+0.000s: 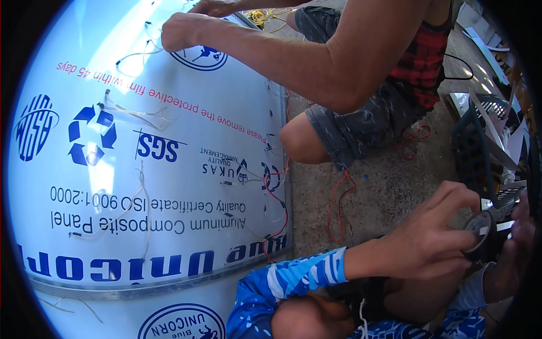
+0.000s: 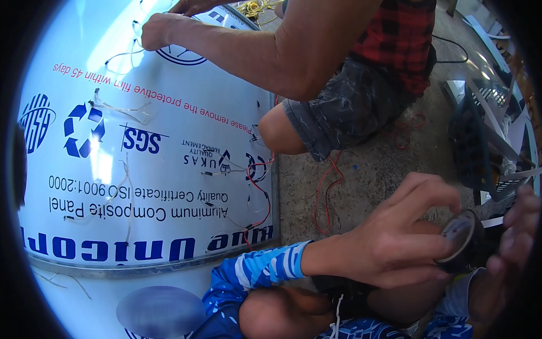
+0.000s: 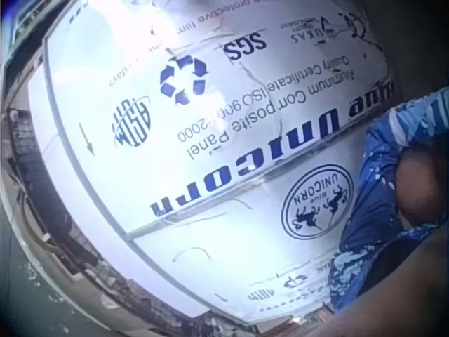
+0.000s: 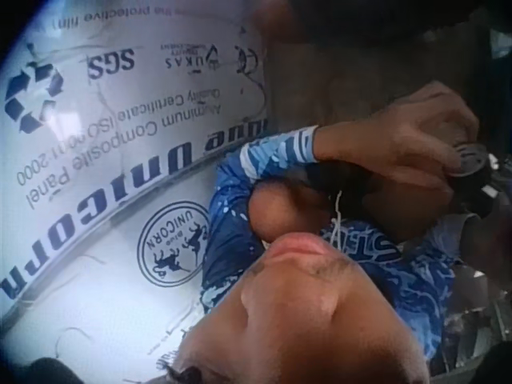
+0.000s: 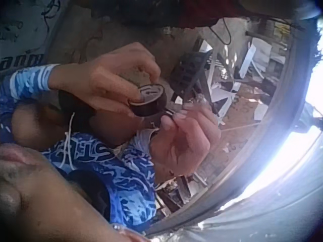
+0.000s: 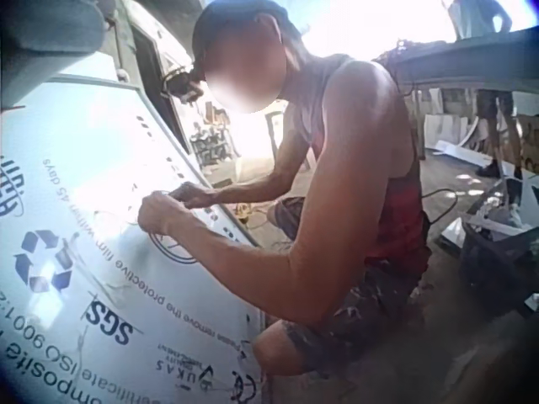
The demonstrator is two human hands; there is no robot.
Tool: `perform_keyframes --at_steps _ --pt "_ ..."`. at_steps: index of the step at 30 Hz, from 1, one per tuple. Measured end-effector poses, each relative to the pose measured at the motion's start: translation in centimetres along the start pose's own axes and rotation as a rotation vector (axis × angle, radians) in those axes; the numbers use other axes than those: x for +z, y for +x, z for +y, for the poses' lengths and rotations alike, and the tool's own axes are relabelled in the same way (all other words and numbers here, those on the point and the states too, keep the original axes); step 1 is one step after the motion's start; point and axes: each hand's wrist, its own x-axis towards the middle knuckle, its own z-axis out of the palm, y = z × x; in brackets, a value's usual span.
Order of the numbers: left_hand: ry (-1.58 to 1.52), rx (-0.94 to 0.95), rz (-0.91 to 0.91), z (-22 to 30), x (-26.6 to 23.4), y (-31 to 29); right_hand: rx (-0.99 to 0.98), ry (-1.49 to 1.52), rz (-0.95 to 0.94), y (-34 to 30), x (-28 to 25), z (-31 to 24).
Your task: Applying electrical tape and connecting wires on a large composite aluminum sign panel.
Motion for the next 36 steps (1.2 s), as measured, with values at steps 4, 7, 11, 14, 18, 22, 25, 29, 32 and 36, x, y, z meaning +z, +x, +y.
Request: perform_keyframes --at_steps 4,7,11,14,18,22,25,29,32,36 --pt "0.04 -0.095 0.021 0.3 -3.0 -1.9 0.208 0.005 -0.002 -1.6 1.6 1.6" --pt "-0.016 -0.069 0.031 -1.2 -4.3 -2.0 0.598 0.078 0.036 -2.6 2.3 3.1" --pt "0.007 -0.144 -0.133 -2.9 -6.3 -0.4 0.712 0.218 0.06 -2.4 3.9 5.1" --pt "0.011 -0.224 -0.199 -3.6 -7.7 0.8 0.728 0.294 0.101 -1.6 5.3 6.6" --pt "-0.008 -0.313 -0.286 -3.7 -9.2 1.6 0.843 0.336 0.123 -2.2 5.9 7.2" --pt "0.024 -0.689 -0.306 0.0 -7.8 1.1 1.172 0.325 -0.009 -4.2 5.5 5.5" --pt "0.154 -0.954 -0.338 2.6 -5.3 0.2 1.345 0.269 -0.069 -5.7 5.9 4.2" --pt "0.42 -0.821 -0.148 2.1 -2.8 -1.2 1.098 0.134 -0.003 -7.1 6.9 4.6" --pt "0.509 -0.926 -0.105 0.7 -2.0 -1.8 1.043 0.013 0.027 -7.5 7.2 5.5" --pt "0.577 -0.815 -0.032 -1.5 -0.8 -1.7 0.917 -0.049 0.053 -8.0 7.7 7.5"
